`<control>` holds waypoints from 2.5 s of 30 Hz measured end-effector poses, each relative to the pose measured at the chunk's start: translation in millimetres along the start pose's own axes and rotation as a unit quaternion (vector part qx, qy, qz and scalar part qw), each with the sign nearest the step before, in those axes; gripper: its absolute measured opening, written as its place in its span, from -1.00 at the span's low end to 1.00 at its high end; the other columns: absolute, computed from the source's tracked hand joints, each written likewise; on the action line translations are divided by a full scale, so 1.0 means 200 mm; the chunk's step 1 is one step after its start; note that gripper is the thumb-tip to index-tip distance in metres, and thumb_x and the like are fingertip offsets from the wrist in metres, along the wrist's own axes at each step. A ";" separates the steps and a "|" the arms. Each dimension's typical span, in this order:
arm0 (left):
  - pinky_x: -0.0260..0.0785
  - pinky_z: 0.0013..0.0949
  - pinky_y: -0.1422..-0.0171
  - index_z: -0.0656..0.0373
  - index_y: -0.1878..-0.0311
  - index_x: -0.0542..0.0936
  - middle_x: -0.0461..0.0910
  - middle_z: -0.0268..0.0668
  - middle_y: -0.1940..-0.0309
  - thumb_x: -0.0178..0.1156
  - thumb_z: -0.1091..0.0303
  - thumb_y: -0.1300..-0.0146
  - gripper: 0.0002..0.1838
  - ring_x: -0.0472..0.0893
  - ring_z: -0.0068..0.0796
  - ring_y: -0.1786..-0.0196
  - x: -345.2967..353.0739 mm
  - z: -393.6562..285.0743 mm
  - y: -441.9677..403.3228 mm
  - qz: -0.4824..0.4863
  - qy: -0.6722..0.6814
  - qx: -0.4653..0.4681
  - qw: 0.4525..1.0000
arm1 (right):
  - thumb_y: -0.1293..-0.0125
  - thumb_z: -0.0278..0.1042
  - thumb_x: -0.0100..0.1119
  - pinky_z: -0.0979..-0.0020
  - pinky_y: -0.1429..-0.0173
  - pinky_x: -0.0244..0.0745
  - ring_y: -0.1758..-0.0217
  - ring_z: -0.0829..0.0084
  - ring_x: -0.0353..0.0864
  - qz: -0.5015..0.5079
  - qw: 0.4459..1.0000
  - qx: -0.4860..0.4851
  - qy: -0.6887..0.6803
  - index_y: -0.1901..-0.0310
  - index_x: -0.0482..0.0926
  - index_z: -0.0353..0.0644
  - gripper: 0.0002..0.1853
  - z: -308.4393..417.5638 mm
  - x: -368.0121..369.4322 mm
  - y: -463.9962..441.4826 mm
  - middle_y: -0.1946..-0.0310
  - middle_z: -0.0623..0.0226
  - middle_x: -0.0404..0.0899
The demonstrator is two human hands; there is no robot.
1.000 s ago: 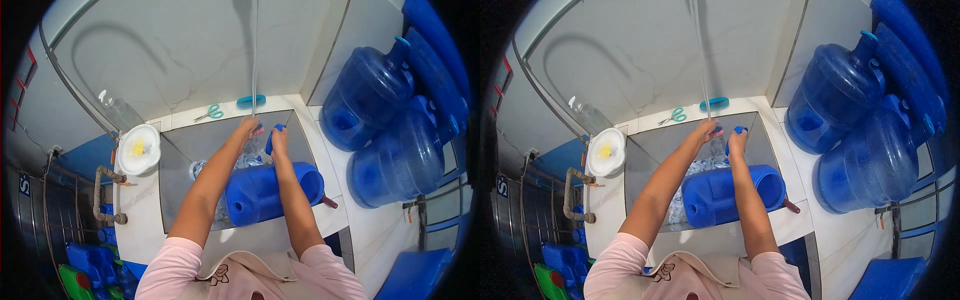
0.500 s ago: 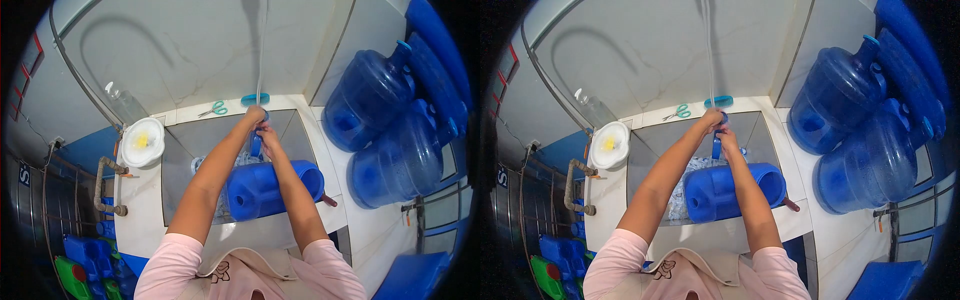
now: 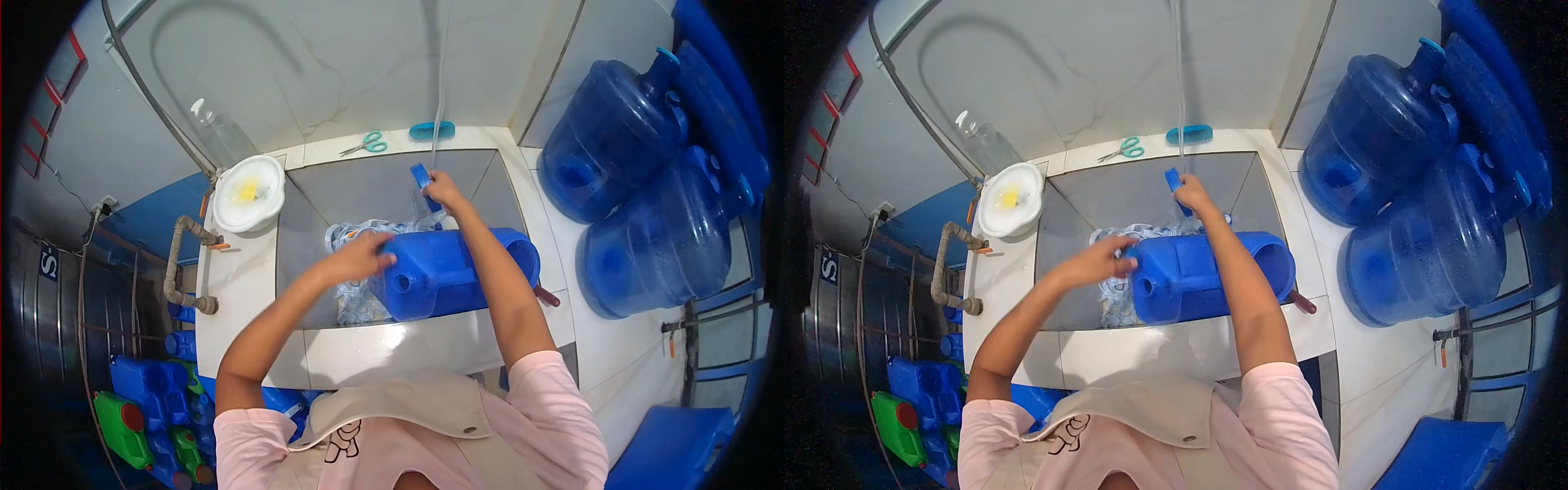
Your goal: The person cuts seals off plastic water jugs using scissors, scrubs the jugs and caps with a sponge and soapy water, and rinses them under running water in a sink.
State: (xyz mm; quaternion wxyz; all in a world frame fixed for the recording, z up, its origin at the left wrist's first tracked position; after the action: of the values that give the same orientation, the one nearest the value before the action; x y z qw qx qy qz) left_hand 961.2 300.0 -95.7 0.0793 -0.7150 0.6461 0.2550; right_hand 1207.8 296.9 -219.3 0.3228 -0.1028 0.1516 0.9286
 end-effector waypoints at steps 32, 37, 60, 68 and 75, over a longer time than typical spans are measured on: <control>0.27 -0.13 -0.11 0.11 -0.02 0.46 0.41 -0.13 -0.01 0.26 0.31 -0.01 -0.55 0.44 -0.08 0.00 0.31 -0.21 0.30 -0.123 -0.352 0.357 0.856 | 0.05 -0.67 0.01 0.17 0.08 0.34 0.15 0.08 0.42 -0.194 0.841 -0.291 0.412 0.19 0.49 -0.17 -0.67 0.36 0.05 0.42 0.30 0.10 0.40; 0.28 -0.17 -0.14 0.15 0.09 0.53 0.51 -0.22 0.13 0.28 0.20 -0.03 -0.62 0.46 -0.18 -0.03 0.32 -0.08 0.15 -0.025 -0.226 0.363 0.904 | 0.00 -0.63 -0.01 0.18 0.10 0.34 0.18 0.10 0.42 -0.190 0.836 -0.297 0.419 0.16 0.50 -0.17 -0.68 0.39 0.04 0.42 0.32 0.11 0.39; 0.36 -0.08 -0.13 0.19 0.02 0.53 0.55 -0.09 0.07 0.07 0.37 -0.13 -0.68 0.50 -0.06 -0.07 0.09 2.68 -0.98 -0.062 -0.266 -0.264 0.925 | 0.11 -0.76 0.03 0.18 0.05 0.35 0.15 0.07 0.40 -0.144 0.853 -0.208 0.457 0.14 0.52 -0.23 -0.59 0.44 0.11 0.32 0.25 0.08 0.39; 0.39 -0.03 -0.04 0.24 0.11 0.50 0.57 -0.03 0.12 0.09 0.35 -0.15 -0.74 0.56 0.06 0.10 0.11 2.42 -0.82 -0.188 -0.120 -0.366 0.904 | 0.13 -0.75 0.04 0.18 0.03 0.36 0.13 0.06 0.41 -0.136 0.843 -0.225 0.469 0.14 0.53 -0.22 -0.58 0.45 0.12 0.34 0.26 0.06 0.38; 0.44 -0.17 0.04 0.24 0.15 0.50 0.55 0.05 0.16 0.04 0.48 -0.16 -0.81 0.56 -0.02 0.05 -0.24 1.78 -0.86 -0.117 -0.277 -0.115 0.947 | 0.13 -0.72 0.04 0.16 0.00 0.35 0.07 0.02 0.40 -0.159 0.850 -0.264 0.427 0.11 0.50 -0.20 -0.56 0.46 0.09 0.37 0.18 0.04 0.39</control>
State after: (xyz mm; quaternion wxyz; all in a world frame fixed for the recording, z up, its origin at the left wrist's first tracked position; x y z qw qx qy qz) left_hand 1032.5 525.4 -415.4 0.2013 -0.6912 0.4766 0.5046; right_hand 1138.0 284.0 -121.9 0.3300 -0.5934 0.0058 0.7341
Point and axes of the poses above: each hand's wrist, its own y-axis away from the middle knuckle, its own x-axis out of the palm, z = x × y, the point moved 7 cm from there along -y, towards the middle knuckle
